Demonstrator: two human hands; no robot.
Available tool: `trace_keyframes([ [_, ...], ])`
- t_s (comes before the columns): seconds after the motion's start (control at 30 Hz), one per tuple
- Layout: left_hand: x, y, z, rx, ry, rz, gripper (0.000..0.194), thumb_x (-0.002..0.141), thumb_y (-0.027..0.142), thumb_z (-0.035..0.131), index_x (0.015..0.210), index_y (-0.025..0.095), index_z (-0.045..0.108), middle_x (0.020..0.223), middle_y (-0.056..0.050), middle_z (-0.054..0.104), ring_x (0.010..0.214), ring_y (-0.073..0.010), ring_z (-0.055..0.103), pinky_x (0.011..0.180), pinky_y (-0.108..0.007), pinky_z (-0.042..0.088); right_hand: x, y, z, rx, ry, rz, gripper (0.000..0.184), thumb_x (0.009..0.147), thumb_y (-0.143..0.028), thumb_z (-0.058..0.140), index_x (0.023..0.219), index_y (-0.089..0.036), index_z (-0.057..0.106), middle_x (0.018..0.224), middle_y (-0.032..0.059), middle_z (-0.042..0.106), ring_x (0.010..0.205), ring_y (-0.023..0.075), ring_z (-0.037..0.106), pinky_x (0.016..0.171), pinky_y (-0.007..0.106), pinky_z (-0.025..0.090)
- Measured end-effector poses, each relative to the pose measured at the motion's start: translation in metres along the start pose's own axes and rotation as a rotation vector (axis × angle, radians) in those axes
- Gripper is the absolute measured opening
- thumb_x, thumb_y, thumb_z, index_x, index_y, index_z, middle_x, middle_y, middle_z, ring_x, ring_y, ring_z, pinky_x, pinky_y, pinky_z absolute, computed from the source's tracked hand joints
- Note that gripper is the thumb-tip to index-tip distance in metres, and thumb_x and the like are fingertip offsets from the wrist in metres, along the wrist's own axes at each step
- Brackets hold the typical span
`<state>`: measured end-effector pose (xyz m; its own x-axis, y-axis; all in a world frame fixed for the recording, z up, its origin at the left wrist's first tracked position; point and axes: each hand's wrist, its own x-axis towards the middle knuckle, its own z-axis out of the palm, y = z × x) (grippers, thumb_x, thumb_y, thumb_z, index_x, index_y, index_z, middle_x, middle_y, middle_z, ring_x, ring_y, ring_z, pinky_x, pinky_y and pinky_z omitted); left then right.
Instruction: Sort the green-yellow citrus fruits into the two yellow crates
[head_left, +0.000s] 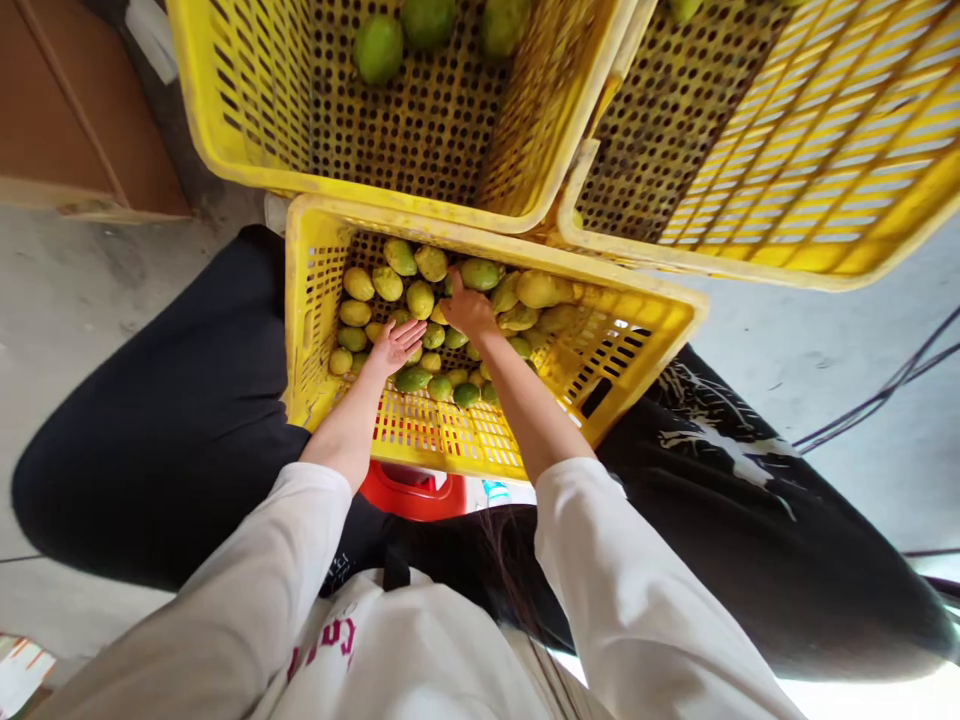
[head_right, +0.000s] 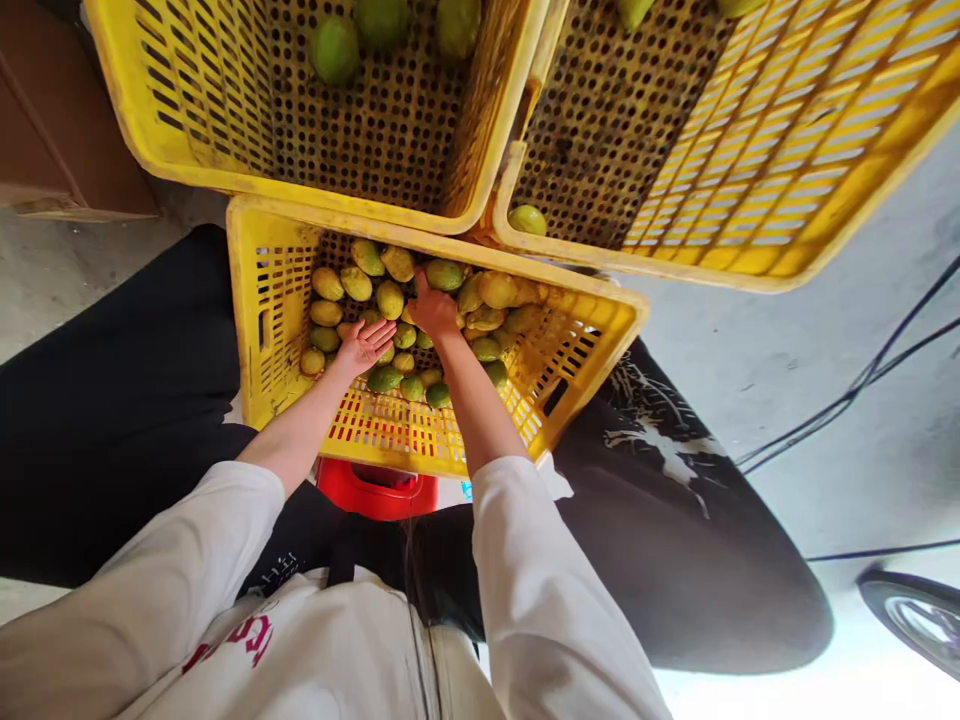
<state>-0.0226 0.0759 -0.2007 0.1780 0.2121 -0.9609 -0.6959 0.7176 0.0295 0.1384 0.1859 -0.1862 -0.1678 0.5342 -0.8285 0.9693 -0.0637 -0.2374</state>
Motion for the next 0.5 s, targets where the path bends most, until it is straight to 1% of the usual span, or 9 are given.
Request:
trace_keyframes([
  [0.07, 0.002, -0.001, -0.006, -0.031, -0.046, -0.033, 0.056, 0.106, 0.045, 0.035, 0.148, 0.02, 0.061, 0.153, -0.012, 0.063, 0.153, -0.0221, 0.048, 0.122, -0.04, 0.04, 0.005, -0.003, 0.007, 0.041, 0.033, 0.033, 0.079, 0.108, -0.045, 0.047, 0.167, 0.0, 0.019, 0.117, 0.0311, 0.072, 0.119, 0.0448, 0.068, 0.098, 0.054, 0.049],
  [0.13, -0.001, -0.001, -0.014, -0.052, -0.121, -0.085, 0.059, 0.106, 0.049, 0.033, 0.154, 0.022, 0.055, 0.159, -0.011, 0.058, 0.156, -0.023, 0.043, 0.124, -0.044, 0.037, 0.012, -0.005, 0.012, 0.098, 0.022, 0.06, 0.081, 0.108, -0.048, 0.048, 0.167, 0.0, 0.019, 0.117, 0.0315, 0.071, 0.124, 0.0461, 0.065, 0.102, 0.057, 0.047],
  [0.2, -0.009, -0.002, -0.026, -0.059, -0.195, -0.133, 0.062, 0.106, 0.052, 0.03, 0.158, 0.024, 0.049, 0.164, -0.009, 0.053, 0.158, -0.0243, 0.039, 0.124, -0.047, 0.036, 0.019, -0.005, 0.017, 0.16, -0.009, 0.077, 0.082, 0.108, -0.049, 0.05, 0.167, -0.001, 0.019, 0.118, 0.0307, 0.07, 0.129, 0.0463, 0.063, 0.105, 0.059, 0.044],
  [0.27, -0.02, -0.007, -0.037, -0.039, -0.244, -0.167, 0.064, 0.105, 0.053, 0.031, 0.159, 0.025, 0.048, 0.167, -0.008, 0.049, 0.158, -0.0251, 0.039, 0.123, -0.046, 0.037, 0.024, -0.002, 0.022, 0.223, -0.002, 0.085, 0.084, 0.106, -0.05, 0.054, 0.168, -0.004, 0.019, 0.12, 0.0292, 0.068, 0.131, 0.0462, 0.062, 0.107, 0.061, 0.043],
  [0.3, -0.025, -0.011, -0.043, -0.017, -0.258, -0.183, 0.063, 0.104, 0.053, 0.031, 0.159, 0.025, 0.048, 0.167, -0.008, 0.049, 0.157, -0.0249, 0.04, 0.122, -0.045, 0.038, 0.026, 0.0, 0.024, 0.26, 0.019, 0.078, 0.085, 0.105, -0.051, 0.056, 0.168, -0.007, 0.02, 0.121, 0.0282, 0.068, 0.131, 0.0461, 0.062, 0.107, 0.062, 0.044],
  [0.37, -0.033, -0.019, -0.052, 0.039, -0.278, -0.237, 0.06, 0.104, 0.052, 0.032, 0.156, 0.028, 0.051, 0.162, -0.008, 0.055, 0.155, -0.0245, 0.043, 0.12, -0.048, 0.04, 0.028, 0.005, 0.03, 0.356, 0.079, 0.024, 0.088, 0.101, -0.055, 0.061, 0.169, -0.013, 0.022, 0.122, 0.0256, 0.068, 0.13, 0.0458, 0.063, 0.106, 0.063, 0.047],
  [0.43, -0.036, -0.024, -0.058, 0.076, -0.296, -0.298, 0.058, 0.104, 0.052, 0.033, 0.152, 0.028, 0.054, 0.153, -0.009, 0.063, 0.151, -0.0251, 0.048, 0.116, -0.051, 0.043, 0.029, 0.008, 0.036, 0.473, 0.123, -0.085, 0.09, 0.098, -0.057, 0.066, 0.168, -0.019, 0.025, 0.121, 0.0229, 0.067, 0.13, 0.0458, 0.063, 0.106, 0.064, 0.049],
  [0.5, -0.035, -0.025, -0.061, 0.099, -0.308, -0.368, 0.058, 0.104, 0.053, 0.033, 0.147, 0.023, 0.058, 0.14, -0.012, 0.071, 0.14, -0.0268, 0.058, 0.111, -0.052, 0.046, 0.03, 0.009, 0.041, 0.56, 0.165, -0.181, 0.088, 0.096, -0.057, 0.068, 0.167, -0.024, 0.027, 0.121, 0.0207, 0.066, 0.131, 0.0457, 0.062, 0.106, 0.066, 0.05],
])
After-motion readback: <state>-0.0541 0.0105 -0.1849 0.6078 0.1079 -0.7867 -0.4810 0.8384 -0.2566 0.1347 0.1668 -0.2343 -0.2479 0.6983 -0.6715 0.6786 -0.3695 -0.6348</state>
